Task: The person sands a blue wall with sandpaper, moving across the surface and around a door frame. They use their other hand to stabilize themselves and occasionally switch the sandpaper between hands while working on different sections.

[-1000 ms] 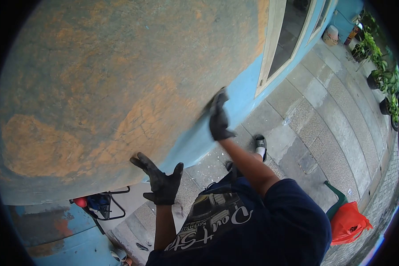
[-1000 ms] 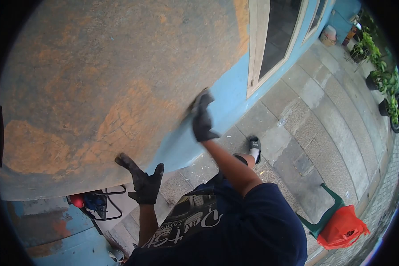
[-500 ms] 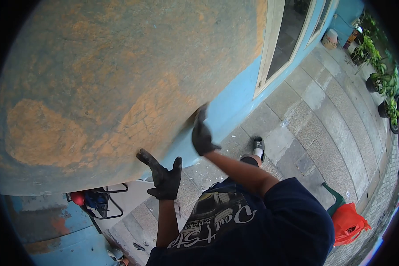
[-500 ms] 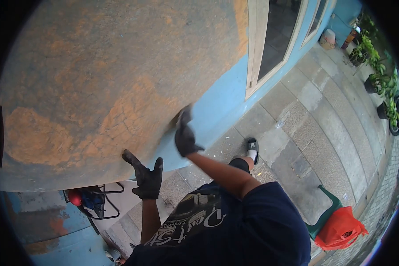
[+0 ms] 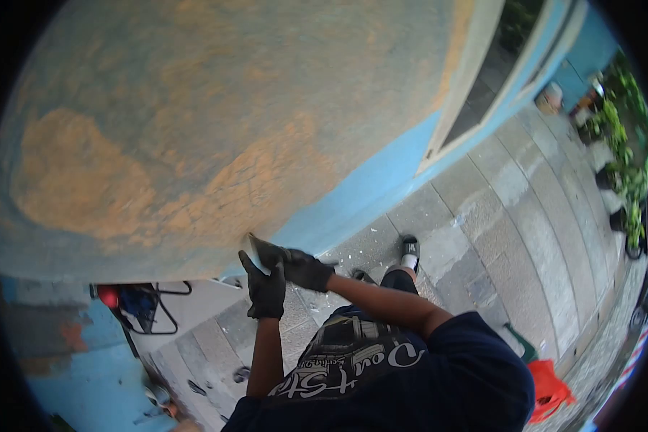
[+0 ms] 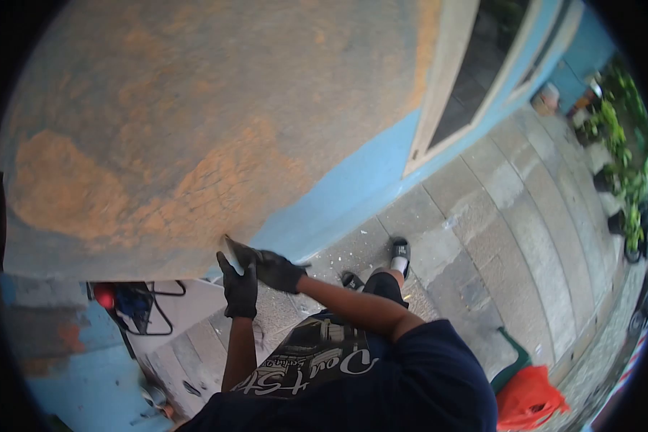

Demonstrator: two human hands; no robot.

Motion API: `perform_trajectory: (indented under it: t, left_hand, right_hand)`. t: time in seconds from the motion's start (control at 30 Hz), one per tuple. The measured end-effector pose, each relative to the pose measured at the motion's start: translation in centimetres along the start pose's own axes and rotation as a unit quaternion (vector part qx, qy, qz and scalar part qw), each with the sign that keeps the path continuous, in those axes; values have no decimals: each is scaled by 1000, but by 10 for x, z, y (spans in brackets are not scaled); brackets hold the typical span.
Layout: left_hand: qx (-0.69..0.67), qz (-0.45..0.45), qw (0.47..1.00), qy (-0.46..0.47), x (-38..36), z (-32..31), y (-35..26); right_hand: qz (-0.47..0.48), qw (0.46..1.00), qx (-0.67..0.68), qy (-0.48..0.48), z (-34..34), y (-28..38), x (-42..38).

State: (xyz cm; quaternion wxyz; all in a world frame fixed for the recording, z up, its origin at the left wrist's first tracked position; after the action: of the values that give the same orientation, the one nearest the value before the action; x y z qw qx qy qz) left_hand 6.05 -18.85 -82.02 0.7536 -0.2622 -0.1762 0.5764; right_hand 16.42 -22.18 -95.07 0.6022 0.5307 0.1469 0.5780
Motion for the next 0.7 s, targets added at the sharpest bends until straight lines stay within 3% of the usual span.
perform_trajectory:
  t: [0.07, 0.1, 0.13, 0.17, 0.2, 0.23, 0.27, 0.3, 0.37, 0.4, 0.43, 0.47, 0.5, 0.57, 0.63, 0.67, 0.7]
  left_hand:
    - [-27, -12, 1000, -7, -7, -2, 40]
    - [-29, 12, 999, -34, -6, -4, 65]
    - [-134, 11, 986, 102, -5, -5, 90]
    - [-241, 3, 943, 228, -12, 1, 108]
    - [-250, 22, 949, 192, -25, 10, 109]
    - [-341, 45, 907, 245, -39, 12, 98]
    - [-429, 57, 852, 295, -50, 11, 90]
    - [-443, 64, 854, 265, -57, 7, 93]
    - [-322, -123, 907, 241, -55, -12, 87]
    - [-331, -118, 910, 220, -55, 10, 64]
    - [-213, 13, 931, 296, -54, 45, 21]
    - [-92, 147, 914, 367, -56, 63, 1]
    - [-104, 153, 916, 354, -60, 48, 20]
    - [-86, -131, 971, 183, -64, -3, 74]
    - [-75, -150, 976, 138, -56, -9, 92]
    - [-114, -58, 985, 112, -49, -5, 102]
    - [-131, -39, 991, -15, -43, 6, 104]
  right_hand:
    - [-184, 942, 266, 87, 11, 12, -26]
    - [-163, 944, 226, 176, 30, 0, -28]
    - [-382, 772, 490, 134, 34, -6, -26]
    - [-396, 744, 519, 144, 61, 10, -15]
    - [-386, 756, 496, 185, 78, 21, -9]
    - [-304, 828, 374, 288, 72, -9, -20]
    - [-370, 770, 408, 320, 84, 10, -11]
    - [-362, 764, 400, 352, 79, 8, -9]
    - [-246, 791, 421, 370, 81, -6, -9]
    - [-288, 736, 505, 347, 82, 0, -12]
    - [-285, 733, 497, 366, 84, 3, -12]
    - [-295, 726, 509, 355, 87, 7, -11]
    - [-307, 719, 520, 343, 90, 10, -10]
    - [-347, 694, 512, 368, 95, 8, -14]
    - [-368, 701, 454, 408, 94, -7, -21]
    - [-304, 772, 414, 374, 92, -8, -26]
    - [-300, 772, 410, 382, 99, -4, -25]
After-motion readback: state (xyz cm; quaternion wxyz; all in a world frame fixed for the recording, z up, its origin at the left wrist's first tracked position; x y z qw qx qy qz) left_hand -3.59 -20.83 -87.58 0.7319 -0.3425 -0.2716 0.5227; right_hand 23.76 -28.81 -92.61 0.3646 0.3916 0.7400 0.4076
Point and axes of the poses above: each hand's wrist, its own x-axis towards the middle knuckle, its own z-axis out of the back of the hand, y = z × x, the point moved 1 cm from there along x, towards the middle knuckle
